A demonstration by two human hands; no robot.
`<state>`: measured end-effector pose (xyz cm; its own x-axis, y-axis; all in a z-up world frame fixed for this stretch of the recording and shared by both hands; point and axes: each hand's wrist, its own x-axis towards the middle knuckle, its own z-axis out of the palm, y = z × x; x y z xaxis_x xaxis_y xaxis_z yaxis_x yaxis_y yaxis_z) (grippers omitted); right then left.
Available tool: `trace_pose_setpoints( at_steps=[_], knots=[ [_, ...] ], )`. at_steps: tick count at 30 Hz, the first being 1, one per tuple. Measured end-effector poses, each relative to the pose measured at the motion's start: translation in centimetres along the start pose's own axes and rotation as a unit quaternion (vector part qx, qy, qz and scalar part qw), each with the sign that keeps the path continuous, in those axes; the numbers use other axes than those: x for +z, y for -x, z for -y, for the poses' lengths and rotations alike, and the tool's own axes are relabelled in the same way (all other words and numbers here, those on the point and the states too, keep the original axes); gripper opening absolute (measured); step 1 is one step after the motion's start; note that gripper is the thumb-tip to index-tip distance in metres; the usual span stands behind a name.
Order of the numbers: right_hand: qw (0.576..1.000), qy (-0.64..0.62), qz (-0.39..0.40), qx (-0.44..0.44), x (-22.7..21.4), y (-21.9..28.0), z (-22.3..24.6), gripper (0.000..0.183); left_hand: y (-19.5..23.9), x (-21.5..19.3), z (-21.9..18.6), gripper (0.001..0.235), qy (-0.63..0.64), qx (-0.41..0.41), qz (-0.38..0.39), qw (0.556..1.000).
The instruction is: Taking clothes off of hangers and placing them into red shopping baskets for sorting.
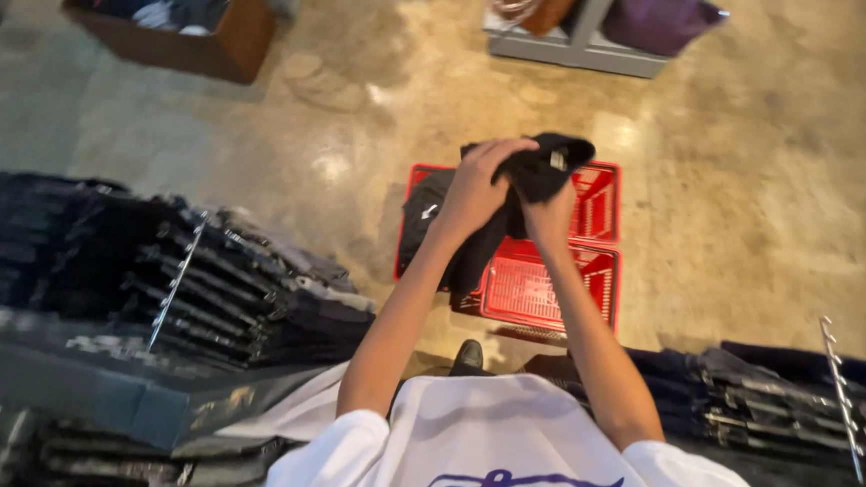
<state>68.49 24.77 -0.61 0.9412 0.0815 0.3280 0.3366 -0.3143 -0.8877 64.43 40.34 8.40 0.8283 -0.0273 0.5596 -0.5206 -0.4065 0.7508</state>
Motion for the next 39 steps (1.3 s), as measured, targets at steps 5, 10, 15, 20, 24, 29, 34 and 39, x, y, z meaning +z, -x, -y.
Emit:
trace_pose_setpoints(
  at_steps=[5,10,15,20,24,29,34,39],
  knots=[
    [0.994,0.081,0.049,-0.063,1.9,-2.9,-4.7,0.082,3.5,0.4,8.3,0.052,-0.115,-0.06,-0.044,0.991],
    [0.987,0.124,0.098,-0.014,0.9,1.4,-9.5,0.086,10.8,2.9,11.9,0.057,-0.105,-0.145,-0.06,0.982],
    [0.982,0.101,0.149,0.06,-1.0,9.2,-12.6,0.061,17.1,6.8,9.2,0.056,0.011,-0.214,0.033,0.976],
    [0.98,0.023,0.122,0.156,-4.0,15.7,-8.5,0.053,18.4,8.3,2.6,0.058,0.109,-0.286,0.148,0.94],
    [0.986,-0.043,0.02,0.159,-6.6,19.8,-2.6,0.046,18.1,7.8,-1.7,0.063,0.157,-0.15,0.189,0.958],
    [0.951,-0.146,-0.11,0.251,-8.8,26.2,3.0,0.042,19.6,8.0,-6.0,0.06,0.257,-0.205,0.315,0.891],
    [0.92,-0.191,-0.261,0.223,-10.8,34.3,8.5,0.043,21.0,8.4,-12.7,0.056,0.346,-0.118,0.399,0.841],
    [0.877,-0.15,-0.383,0.247,-11.4,43.6,15.2,0.046,25.8,8.6,-17.9,0.063,0.332,-0.09,0.53,0.775]
  ],
)
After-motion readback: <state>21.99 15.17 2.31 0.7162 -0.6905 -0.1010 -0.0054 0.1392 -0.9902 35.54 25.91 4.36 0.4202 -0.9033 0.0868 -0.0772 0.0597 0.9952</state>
